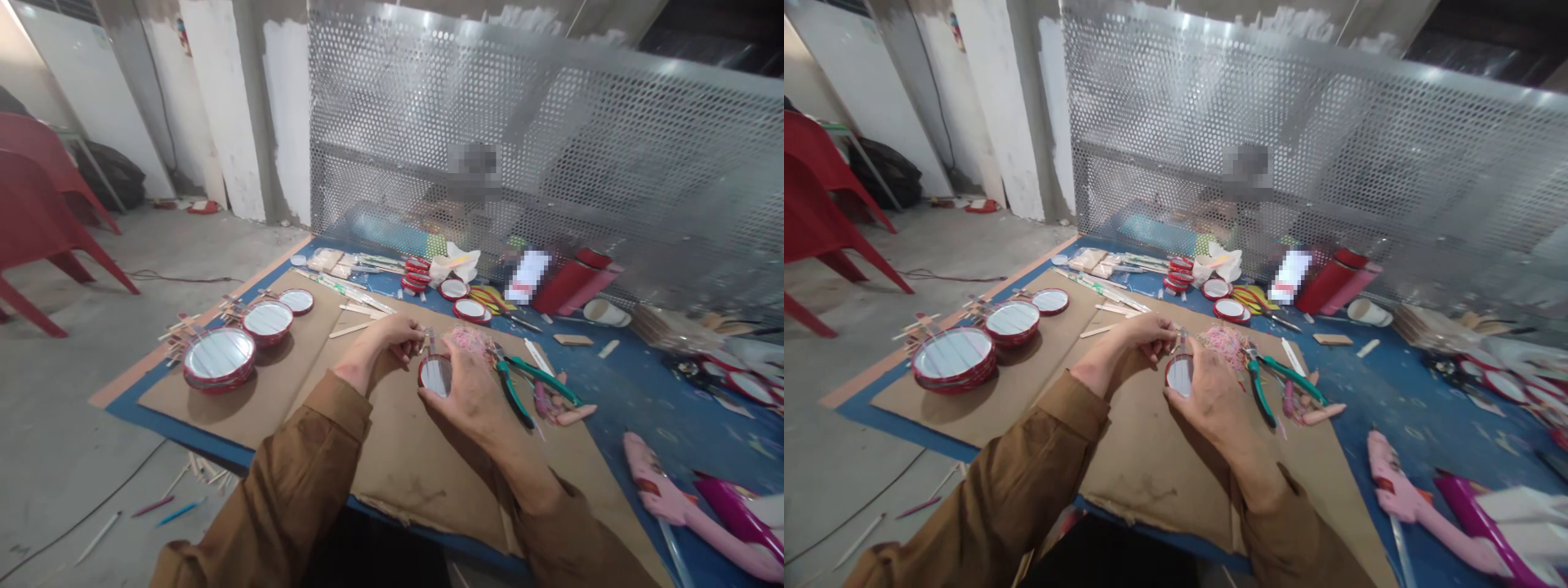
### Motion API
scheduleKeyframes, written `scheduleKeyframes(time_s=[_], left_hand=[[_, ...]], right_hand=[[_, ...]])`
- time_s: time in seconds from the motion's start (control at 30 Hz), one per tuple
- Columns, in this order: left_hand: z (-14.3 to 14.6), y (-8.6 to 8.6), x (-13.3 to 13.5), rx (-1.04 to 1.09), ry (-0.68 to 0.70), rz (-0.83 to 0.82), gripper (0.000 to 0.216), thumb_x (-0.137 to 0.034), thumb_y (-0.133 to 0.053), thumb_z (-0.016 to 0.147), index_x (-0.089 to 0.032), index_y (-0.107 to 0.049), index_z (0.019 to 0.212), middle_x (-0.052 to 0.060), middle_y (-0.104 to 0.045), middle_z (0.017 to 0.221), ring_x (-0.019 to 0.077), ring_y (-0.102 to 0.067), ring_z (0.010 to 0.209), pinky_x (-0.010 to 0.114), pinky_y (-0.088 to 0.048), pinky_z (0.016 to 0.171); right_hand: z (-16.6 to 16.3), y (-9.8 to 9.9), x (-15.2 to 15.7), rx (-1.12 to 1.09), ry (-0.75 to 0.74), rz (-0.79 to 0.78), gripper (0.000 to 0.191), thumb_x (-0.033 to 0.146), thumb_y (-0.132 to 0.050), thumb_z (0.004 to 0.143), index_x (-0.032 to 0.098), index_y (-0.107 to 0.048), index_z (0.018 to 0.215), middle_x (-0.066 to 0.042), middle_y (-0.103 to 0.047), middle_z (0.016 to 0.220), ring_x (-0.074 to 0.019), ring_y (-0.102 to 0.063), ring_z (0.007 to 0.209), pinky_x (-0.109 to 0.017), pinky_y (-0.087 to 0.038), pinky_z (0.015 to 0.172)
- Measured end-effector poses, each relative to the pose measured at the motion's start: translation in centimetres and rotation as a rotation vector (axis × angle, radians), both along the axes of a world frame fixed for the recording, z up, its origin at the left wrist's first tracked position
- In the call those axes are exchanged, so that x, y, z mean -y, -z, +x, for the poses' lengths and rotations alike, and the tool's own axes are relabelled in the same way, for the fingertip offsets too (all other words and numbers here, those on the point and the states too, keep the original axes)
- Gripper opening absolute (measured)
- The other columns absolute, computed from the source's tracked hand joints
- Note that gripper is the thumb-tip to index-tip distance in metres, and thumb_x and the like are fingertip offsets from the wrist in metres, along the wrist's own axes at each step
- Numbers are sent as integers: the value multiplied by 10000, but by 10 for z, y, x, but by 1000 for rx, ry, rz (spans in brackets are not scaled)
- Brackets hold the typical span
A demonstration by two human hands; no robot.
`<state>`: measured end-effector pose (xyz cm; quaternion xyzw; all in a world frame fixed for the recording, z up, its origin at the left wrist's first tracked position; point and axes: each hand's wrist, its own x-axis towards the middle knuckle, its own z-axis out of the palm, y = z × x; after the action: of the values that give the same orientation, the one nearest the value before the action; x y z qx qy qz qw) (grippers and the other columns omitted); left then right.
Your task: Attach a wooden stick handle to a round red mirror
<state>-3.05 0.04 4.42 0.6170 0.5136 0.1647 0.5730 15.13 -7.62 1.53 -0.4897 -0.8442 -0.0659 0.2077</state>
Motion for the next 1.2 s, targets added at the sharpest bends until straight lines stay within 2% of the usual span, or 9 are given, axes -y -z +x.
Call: scheduleKeyframes(time_s=[0.2,0.5,0.97,1.2], left_hand=[[0,3,-2,14,-7,1,231,-75,-514,859,-143,-528,639,-55,-476,443,74,-490,367,230,-559,519],[0,9,-7,20,21,10,262,-94,-482,898,-145,-528,646,-50,-481,435,83,-500,360,226,-540,488],[-2,19,-14,63,28,17,212,-114,-536,893,-144,-554,684,-45,-541,493,77,-506,370,234,-550,494],[-2,20,-14,47,38,24,205,-109,-516,903,-147,-543,704,-49,-526,469,73,-513,377,215,-554,517]], right_hand=[[2,3,-1,-12,-25,25,744,387,-676,770,81,-436,1404,-232,-597,1322,-397,-553,1235,-551,-454,1027],[1,5,-3,-49,-11,-34,777,383,-689,760,91,-418,1427,-223,-614,1317,-397,-574,1218,-549,-466,1019],[2,7,-4,-64,-13,-78,755,390,-690,761,95,-441,1410,-220,-614,1310,-382,-592,1196,-522,-480,999],[1,6,-4,-68,-15,-82,740,383,-688,762,106,-449,1405,-218,-630,1285,-383,-606,1172,-530,-479,987]])
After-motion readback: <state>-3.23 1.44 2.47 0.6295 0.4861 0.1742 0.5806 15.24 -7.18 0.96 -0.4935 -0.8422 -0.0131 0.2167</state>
